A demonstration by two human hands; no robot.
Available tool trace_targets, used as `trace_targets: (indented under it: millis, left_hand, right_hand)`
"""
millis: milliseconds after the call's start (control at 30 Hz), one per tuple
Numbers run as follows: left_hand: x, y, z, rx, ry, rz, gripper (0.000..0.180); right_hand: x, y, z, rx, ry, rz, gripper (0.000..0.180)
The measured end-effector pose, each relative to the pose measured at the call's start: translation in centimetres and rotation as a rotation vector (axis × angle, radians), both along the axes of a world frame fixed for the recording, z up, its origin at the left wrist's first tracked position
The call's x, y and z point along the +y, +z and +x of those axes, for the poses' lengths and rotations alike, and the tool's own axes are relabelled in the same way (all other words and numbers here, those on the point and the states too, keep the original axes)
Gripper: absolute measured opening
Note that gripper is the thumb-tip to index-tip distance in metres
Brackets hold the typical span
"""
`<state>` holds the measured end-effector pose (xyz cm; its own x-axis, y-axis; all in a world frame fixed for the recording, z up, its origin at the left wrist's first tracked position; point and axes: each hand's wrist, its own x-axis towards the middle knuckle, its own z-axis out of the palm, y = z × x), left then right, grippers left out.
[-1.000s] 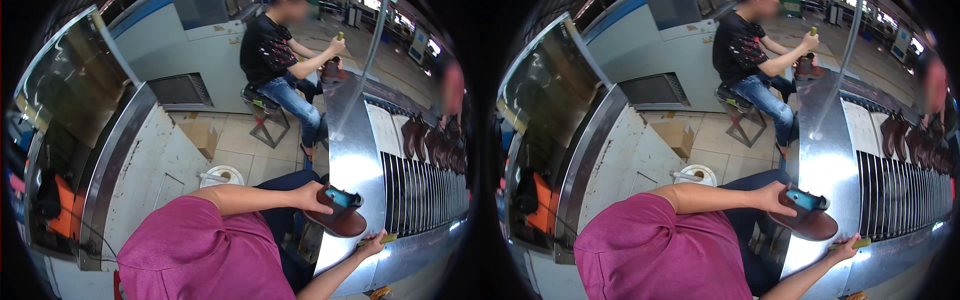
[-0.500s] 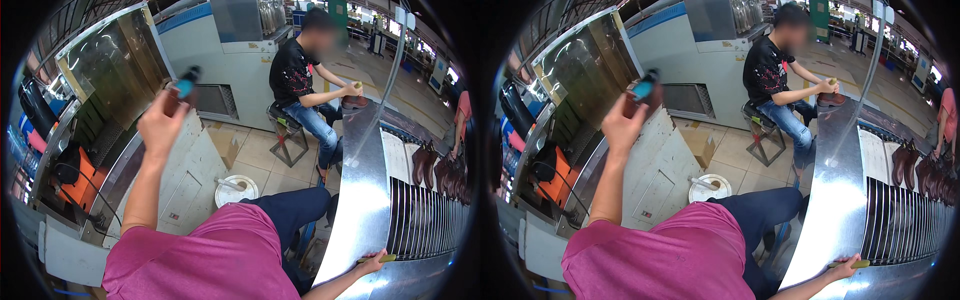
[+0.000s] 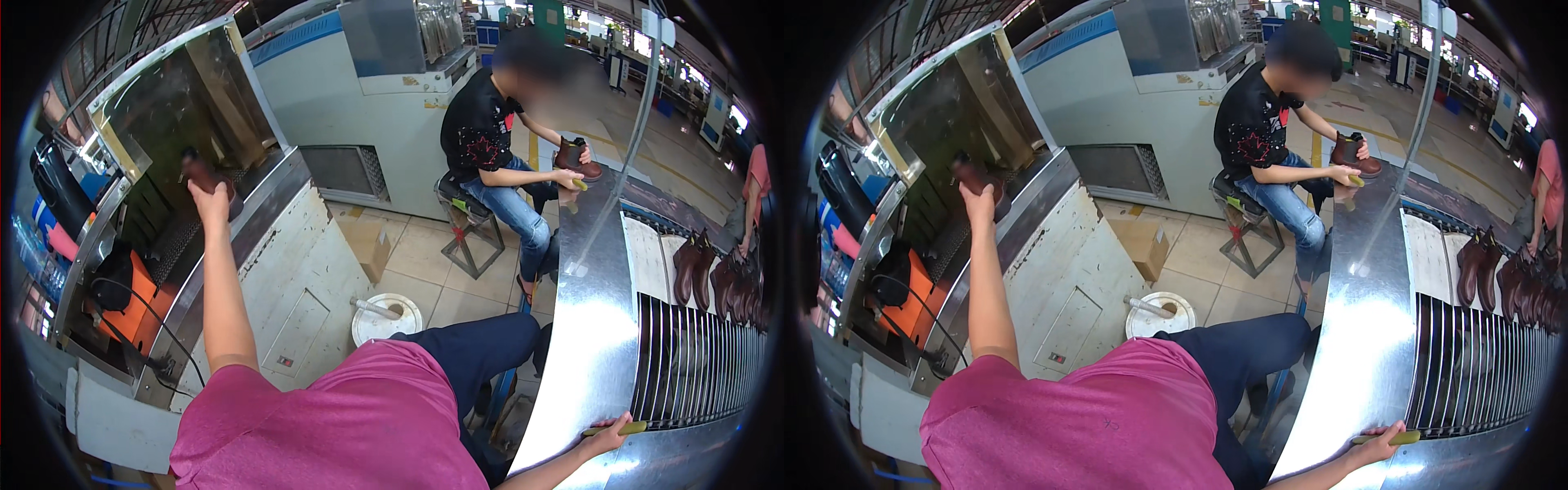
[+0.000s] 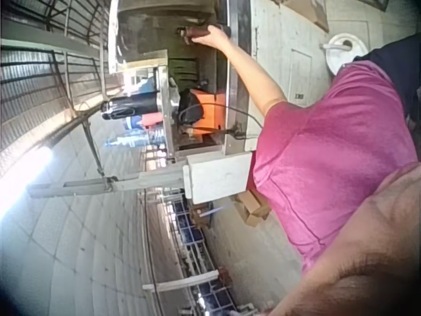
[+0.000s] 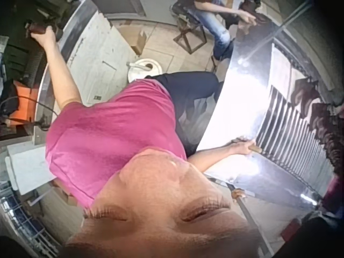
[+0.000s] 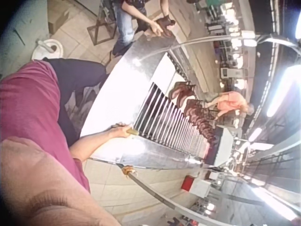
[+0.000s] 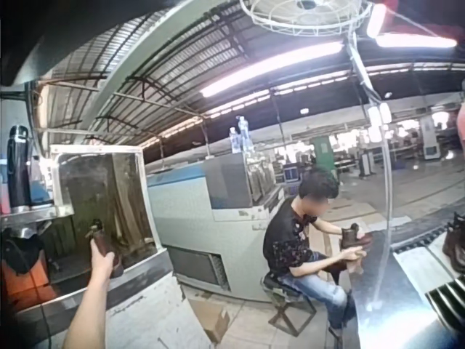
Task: Clean and brush leather boots using a handheld tool in a factory setting.
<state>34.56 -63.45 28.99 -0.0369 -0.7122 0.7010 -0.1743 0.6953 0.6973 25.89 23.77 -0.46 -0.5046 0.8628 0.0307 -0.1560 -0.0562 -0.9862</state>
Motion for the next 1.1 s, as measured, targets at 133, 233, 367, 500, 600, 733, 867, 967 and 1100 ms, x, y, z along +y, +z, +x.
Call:
trace_targets:
  millis: [133, 233, 367, 500, 600, 733, 867, 967, 1100]
  left_hand:
    - [0.7, 0.0, -2.9, -0.054, 0.250, -0.069, 0.094]
    - [-0.9, 0.1, -3.7, -0.087, 0.375, -0.103, 0.093]
    - [-3.9, 1.1, -2.8, -0.155, 0.275, 0.073, 0.098]
    - [-9.0, 1.8, -1.4, -0.160, 0.209, 0.155, 0.104]
    - [-14.6, 3.2, -0.5, -0.289, 0.186, 0.196, 0.116]
    - [-18.1, 3.1, -2.4, -0.479, 0.475, 0.202, 0.127]
    - [-19.1, 2.4, -4.4, -0.542, 0.545, 0.263, 0.127]
    - [-19.8, 3.4, -3.1, -0.473, 0.547, 0.290, 0.120]
    - [-17.5, 3.3, -2.1, -0.232, 0.214, 0.301, 0.097]
  right_hand:
    - [0.3, -0.3, -0.2, -0.002, -0.010, 0.018, 0.025]
    - [0.5, -0.6, -0.3, -0.001, -0.011, 0.010, 0.024]
    - [1.4, -1.2, -0.1, 0.044, -0.006, -0.020, 0.022]
    - [0.9, -0.5, 0.0, 0.007, -0.031, 0.020, 0.021]
    - [0.5, -0.8, -0.5, -0.002, -0.028, 0.016, 0.022]
    - [1.0, -1.2, -0.1, 0.001, -0.031, 0.041, 0.026]
    - [1.3, -1.1, 0.2, -0.034, -0.051, 0.054, 0.030]
    - [1.2, -2.0, -0.4, -0.038, -0.012, 0.085, 0.030]
    - [-0.6, -0.5, -0.8, -0.058, -0.044, 0.094, 0.030]
